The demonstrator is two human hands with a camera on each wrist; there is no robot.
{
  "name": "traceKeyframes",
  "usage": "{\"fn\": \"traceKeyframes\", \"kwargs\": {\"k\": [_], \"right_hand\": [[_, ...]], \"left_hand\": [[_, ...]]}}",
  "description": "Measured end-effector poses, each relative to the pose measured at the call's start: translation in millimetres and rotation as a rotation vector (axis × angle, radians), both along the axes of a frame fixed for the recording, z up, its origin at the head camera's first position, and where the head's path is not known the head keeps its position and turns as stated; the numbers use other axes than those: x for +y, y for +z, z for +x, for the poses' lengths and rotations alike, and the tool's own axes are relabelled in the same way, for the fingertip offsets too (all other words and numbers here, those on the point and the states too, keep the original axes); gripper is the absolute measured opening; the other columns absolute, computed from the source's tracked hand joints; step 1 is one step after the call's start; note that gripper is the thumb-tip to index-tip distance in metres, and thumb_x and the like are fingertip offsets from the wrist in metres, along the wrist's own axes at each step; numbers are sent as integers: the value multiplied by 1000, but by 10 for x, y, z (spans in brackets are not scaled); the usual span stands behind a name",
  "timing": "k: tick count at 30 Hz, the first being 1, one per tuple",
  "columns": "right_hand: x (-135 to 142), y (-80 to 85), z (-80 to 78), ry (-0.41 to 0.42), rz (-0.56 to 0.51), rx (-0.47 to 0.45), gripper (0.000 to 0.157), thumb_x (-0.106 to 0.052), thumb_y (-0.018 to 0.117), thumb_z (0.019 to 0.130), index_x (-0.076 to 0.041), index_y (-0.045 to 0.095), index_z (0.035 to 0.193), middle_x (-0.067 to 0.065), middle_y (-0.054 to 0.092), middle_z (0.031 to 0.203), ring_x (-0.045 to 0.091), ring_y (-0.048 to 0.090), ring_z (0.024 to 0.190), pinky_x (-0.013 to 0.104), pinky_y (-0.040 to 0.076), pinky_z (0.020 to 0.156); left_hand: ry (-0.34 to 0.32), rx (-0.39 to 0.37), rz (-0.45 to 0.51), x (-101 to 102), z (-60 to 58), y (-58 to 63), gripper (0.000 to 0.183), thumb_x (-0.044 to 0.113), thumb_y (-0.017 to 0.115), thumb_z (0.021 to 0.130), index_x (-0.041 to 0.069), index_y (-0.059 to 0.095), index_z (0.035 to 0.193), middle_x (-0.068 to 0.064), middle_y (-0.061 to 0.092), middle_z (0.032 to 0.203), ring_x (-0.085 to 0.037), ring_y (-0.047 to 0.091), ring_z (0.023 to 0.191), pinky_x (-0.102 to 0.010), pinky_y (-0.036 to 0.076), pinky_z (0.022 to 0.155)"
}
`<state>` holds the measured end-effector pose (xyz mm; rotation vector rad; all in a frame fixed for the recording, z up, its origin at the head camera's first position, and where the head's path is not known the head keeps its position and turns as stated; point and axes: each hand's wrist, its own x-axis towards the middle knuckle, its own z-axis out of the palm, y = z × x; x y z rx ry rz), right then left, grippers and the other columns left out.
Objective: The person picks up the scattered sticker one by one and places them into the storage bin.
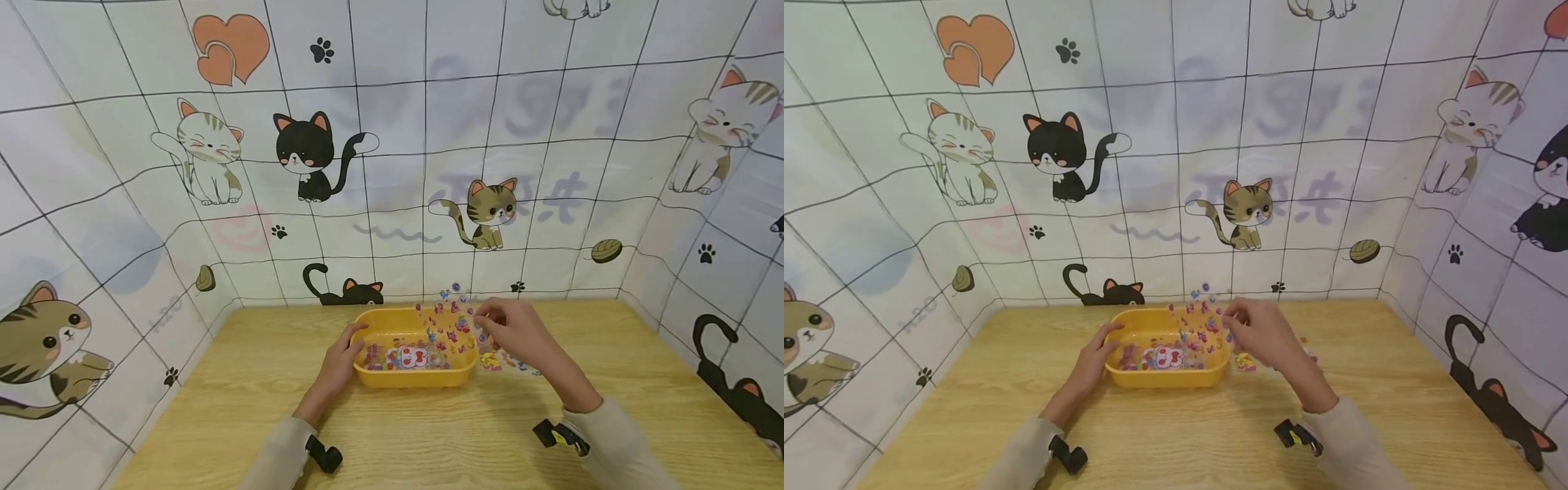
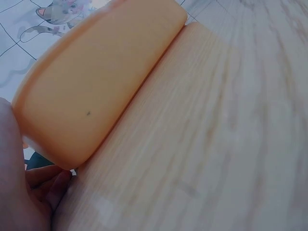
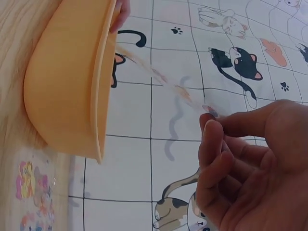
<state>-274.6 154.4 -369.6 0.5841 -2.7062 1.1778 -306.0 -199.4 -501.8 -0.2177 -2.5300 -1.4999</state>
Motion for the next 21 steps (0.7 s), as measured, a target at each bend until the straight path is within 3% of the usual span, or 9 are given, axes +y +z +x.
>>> {"fn": "traceKeyframes", "kwargs": {"k": [10,15,19,21], "right_hand": [[-209,-123,-79,-9,-132,-125,24,-14,63,102,-1,67,122,14,69,79,25,63,58,31,49,48],[-377,-166,-137,-23,-131,-153,26,-13,63,101,-4,65,124,9,71,76,31,65,58,28,41,45],[-540,-171,-180,-27,-104,-151,25,-14,63,100,-5,65,124,6,71,73,22,63,52,27,38,44],[-612,-173,-195,-27,-96,-153,26,-14,62,100,-6,65,125,7,72,73,18,61,51,27,37,44]], "left_hand": [[9,-30,10,4,2,16,37,24,49,106,26,57,143,-12,49,159,-37,48,144,-61,34,121],[8,-45,15,17,-13,11,38,24,49,106,27,57,143,-12,49,159,-33,57,126,-58,41,116],[4,-45,16,6,-12,15,38,24,49,106,25,57,143,-13,50,158,-37,55,135,-60,39,117],[1,-51,23,2,-7,25,38,24,49,106,25,57,143,-13,49,159,-37,47,146,-60,34,121]]}}
